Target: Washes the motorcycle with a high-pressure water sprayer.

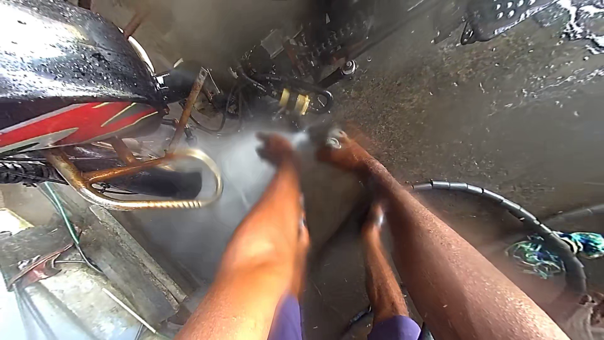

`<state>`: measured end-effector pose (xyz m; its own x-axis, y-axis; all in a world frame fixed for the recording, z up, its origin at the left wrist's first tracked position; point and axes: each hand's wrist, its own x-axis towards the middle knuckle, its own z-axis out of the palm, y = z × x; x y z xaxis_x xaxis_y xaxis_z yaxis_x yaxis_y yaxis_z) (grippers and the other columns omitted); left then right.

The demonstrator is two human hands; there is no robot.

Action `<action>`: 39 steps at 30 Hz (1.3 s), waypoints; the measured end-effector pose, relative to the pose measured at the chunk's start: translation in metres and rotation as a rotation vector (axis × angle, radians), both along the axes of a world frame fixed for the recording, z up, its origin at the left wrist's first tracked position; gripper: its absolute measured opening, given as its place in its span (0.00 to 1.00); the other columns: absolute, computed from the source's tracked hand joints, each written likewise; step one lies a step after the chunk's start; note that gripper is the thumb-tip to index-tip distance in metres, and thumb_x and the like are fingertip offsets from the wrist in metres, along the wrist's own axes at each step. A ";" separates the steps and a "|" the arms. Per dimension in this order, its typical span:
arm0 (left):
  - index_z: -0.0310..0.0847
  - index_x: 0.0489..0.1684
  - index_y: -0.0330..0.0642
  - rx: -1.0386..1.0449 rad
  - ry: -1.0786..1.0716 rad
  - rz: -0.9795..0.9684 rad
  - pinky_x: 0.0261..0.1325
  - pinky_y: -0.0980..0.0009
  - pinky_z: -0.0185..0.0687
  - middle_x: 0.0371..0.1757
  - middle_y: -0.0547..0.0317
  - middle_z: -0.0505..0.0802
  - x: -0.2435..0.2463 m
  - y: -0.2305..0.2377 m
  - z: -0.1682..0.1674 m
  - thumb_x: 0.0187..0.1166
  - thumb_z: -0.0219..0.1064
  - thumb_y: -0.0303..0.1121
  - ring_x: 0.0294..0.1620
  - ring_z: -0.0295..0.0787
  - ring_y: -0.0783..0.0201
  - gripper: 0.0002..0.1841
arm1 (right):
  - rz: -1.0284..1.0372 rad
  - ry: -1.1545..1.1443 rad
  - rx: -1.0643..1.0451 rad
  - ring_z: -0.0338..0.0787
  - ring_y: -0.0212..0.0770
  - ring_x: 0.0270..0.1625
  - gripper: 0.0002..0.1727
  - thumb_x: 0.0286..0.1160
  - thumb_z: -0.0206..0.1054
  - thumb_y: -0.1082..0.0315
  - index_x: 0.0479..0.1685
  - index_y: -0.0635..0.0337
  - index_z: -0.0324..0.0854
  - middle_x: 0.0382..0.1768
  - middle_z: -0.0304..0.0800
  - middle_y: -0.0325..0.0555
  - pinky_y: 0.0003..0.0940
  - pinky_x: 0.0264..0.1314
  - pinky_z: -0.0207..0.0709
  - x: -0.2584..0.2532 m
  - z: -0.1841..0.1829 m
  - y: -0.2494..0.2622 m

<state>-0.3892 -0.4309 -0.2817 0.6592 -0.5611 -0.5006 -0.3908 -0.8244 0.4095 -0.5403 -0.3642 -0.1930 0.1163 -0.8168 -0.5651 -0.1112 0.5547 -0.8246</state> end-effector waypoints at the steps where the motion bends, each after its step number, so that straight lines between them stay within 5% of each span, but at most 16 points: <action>1: 0.58 0.89 0.38 0.016 0.018 -0.010 0.78 0.45 0.73 0.82 0.36 0.75 -0.009 -0.001 0.006 0.91 0.31 0.62 0.81 0.73 0.40 0.40 | -0.003 0.002 -0.004 0.86 0.39 0.42 0.10 0.66 0.76 0.71 0.44 0.64 0.87 0.39 0.89 0.49 0.46 0.49 0.79 0.000 0.000 0.000; 7: 0.66 0.83 0.38 0.101 -0.074 -0.122 0.76 0.45 0.76 0.77 0.37 0.80 -0.023 -0.005 0.017 0.93 0.34 0.58 0.78 0.77 0.41 0.36 | -0.024 -0.011 -0.002 0.87 0.42 0.47 0.14 0.67 0.76 0.73 0.51 0.65 0.88 0.45 0.90 0.52 0.48 0.55 0.79 -0.006 0.002 0.008; 13: 0.57 0.89 0.38 -0.022 -0.037 -0.019 0.77 0.44 0.74 0.82 0.35 0.75 0.003 0.005 -0.008 0.92 0.31 0.62 0.81 0.73 0.40 0.40 | -0.077 -0.016 -0.061 0.85 0.33 0.40 0.11 0.64 0.75 0.74 0.46 0.64 0.88 0.39 0.89 0.45 0.38 0.49 0.80 -0.014 -0.001 0.023; 30: 0.63 0.87 0.42 0.059 -0.121 -0.041 0.76 0.46 0.76 0.80 0.40 0.79 -0.030 0.026 0.006 0.91 0.29 0.62 0.80 0.76 0.42 0.40 | -0.037 -0.010 -0.054 0.88 0.38 0.45 0.16 0.64 0.76 0.72 0.53 0.62 0.89 0.44 0.91 0.49 0.45 0.53 0.80 -0.018 0.004 0.036; 34: 0.57 0.90 0.41 -0.025 -0.001 0.060 0.78 0.46 0.73 0.84 0.37 0.73 -0.012 0.023 -0.006 0.89 0.27 0.66 0.82 0.72 0.40 0.43 | -0.024 0.006 0.014 0.89 0.50 0.51 0.21 0.66 0.76 0.72 0.60 0.66 0.86 0.49 0.91 0.59 0.55 0.57 0.79 -0.014 0.019 0.037; 37: 0.63 0.86 0.38 -0.036 -0.031 0.017 0.78 0.47 0.73 0.81 0.36 0.76 -0.020 0.019 -0.008 0.91 0.26 0.63 0.81 0.73 0.41 0.42 | 0.053 0.132 0.176 0.88 0.46 0.65 0.26 0.70 0.75 0.66 0.71 0.53 0.81 0.61 0.89 0.50 0.51 0.69 0.78 -0.012 0.044 0.026; 39: 0.58 0.88 0.34 0.039 -0.034 -0.037 0.82 0.50 0.67 0.83 0.33 0.73 -0.033 0.017 0.011 0.94 0.26 0.56 0.84 0.68 0.41 0.38 | -0.008 0.141 0.011 0.90 0.57 0.61 0.27 0.65 0.77 0.65 0.68 0.60 0.84 0.57 0.91 0.59 0.64 0.64 0.79 -0.010 0.033 0.030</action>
<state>-0.4224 -0.4135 -0.2703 0.6555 -0.5659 -0.5001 -0.4344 -0.8242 0.3633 -0.5499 -0.3340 -0.1598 0.0289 -0.8112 -0.5840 -0.2215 0.5646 -0.7951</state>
